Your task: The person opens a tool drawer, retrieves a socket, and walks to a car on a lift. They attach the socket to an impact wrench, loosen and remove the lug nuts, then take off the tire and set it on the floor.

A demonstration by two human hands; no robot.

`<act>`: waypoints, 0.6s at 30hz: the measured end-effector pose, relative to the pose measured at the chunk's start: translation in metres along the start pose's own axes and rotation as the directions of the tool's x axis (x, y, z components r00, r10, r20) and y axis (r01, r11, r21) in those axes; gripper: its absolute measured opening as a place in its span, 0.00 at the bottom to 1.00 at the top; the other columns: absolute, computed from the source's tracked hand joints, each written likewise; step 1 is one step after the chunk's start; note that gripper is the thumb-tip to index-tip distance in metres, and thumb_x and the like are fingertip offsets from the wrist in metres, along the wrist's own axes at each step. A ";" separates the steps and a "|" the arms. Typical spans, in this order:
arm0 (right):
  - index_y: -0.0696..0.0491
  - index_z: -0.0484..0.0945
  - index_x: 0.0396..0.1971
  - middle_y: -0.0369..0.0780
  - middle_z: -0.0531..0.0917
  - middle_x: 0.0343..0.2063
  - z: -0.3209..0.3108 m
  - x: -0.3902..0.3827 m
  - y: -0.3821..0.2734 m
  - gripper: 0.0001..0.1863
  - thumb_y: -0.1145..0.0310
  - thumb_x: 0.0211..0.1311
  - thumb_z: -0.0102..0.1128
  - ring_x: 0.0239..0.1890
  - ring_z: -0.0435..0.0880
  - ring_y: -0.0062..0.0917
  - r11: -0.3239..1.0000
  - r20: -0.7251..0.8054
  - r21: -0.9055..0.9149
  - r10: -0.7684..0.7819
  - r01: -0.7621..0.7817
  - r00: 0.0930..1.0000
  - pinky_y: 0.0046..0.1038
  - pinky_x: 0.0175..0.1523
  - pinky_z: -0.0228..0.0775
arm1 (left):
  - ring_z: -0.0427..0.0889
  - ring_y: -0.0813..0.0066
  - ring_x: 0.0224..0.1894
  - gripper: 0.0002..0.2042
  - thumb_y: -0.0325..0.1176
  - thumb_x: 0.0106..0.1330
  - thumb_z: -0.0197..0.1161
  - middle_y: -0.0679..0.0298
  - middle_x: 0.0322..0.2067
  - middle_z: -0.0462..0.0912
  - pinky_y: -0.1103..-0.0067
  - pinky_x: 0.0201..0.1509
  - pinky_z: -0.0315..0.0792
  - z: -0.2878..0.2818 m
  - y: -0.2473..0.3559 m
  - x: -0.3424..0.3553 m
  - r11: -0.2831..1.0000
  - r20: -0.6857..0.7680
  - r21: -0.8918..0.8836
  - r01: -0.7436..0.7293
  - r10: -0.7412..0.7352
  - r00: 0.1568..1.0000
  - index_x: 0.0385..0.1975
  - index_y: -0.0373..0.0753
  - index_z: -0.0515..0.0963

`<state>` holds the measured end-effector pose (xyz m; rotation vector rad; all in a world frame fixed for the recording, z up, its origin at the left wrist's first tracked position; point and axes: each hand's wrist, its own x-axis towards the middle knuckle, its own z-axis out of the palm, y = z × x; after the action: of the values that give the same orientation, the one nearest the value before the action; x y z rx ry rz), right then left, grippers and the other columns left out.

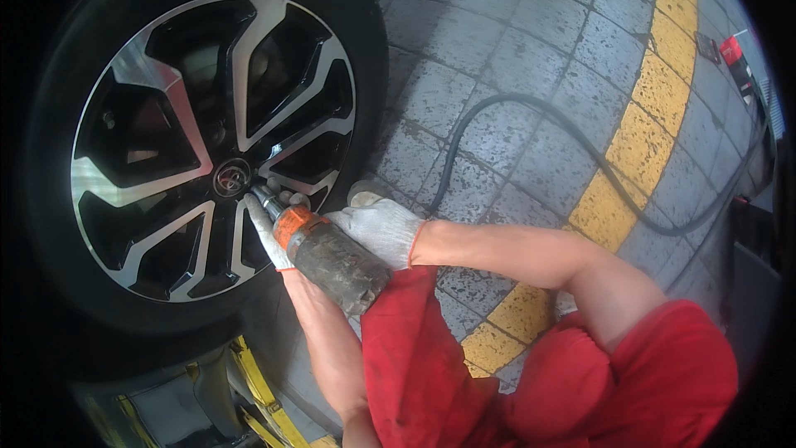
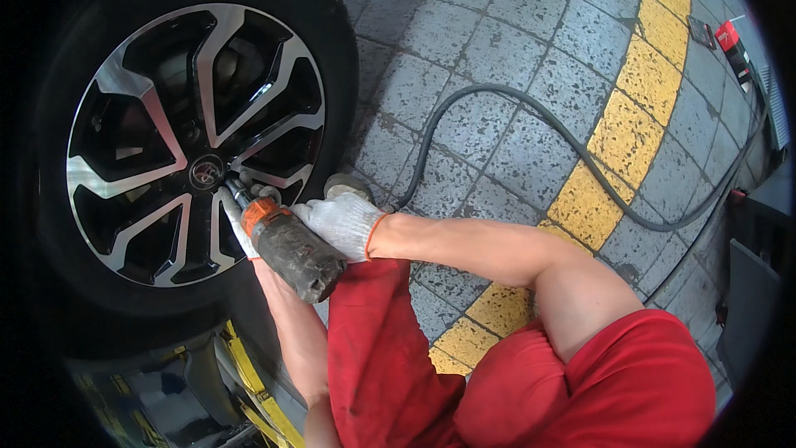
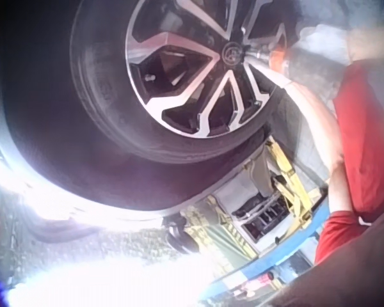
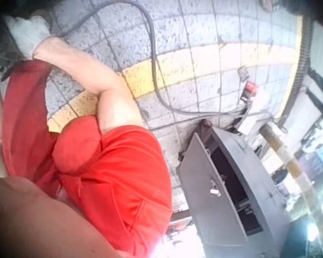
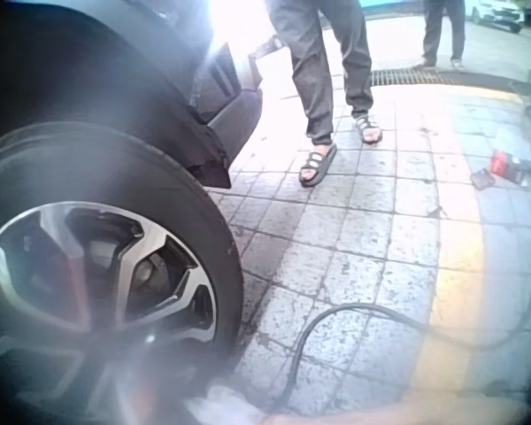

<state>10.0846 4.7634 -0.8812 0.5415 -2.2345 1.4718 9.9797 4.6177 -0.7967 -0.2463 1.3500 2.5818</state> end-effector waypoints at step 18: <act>0.54 0.77 0.55 0.47 0.86 0.38 -0.060 -0.008 -0.006 0.24 0.63 0.59 0.64 0.43 0.89 0.41 0.983 0.227 -0.185 0.048 -0.005 0.973 0.41 0.45 0.83 | 0.86 0.69 0.41 0.13 0.41 0.76 0.63 0.59 0.44 0.85 0.73 0.40 0.84 0.004 0.000 -0.010 0.992 0.096 -0.126 0.006 0.006 0.995 0.49 0.39 0.79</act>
<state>10.1019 4.8180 -0.8593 0.6535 -2.5339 1.2526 9.9896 4.6198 -0.7919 -0.1403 1.1565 2.6459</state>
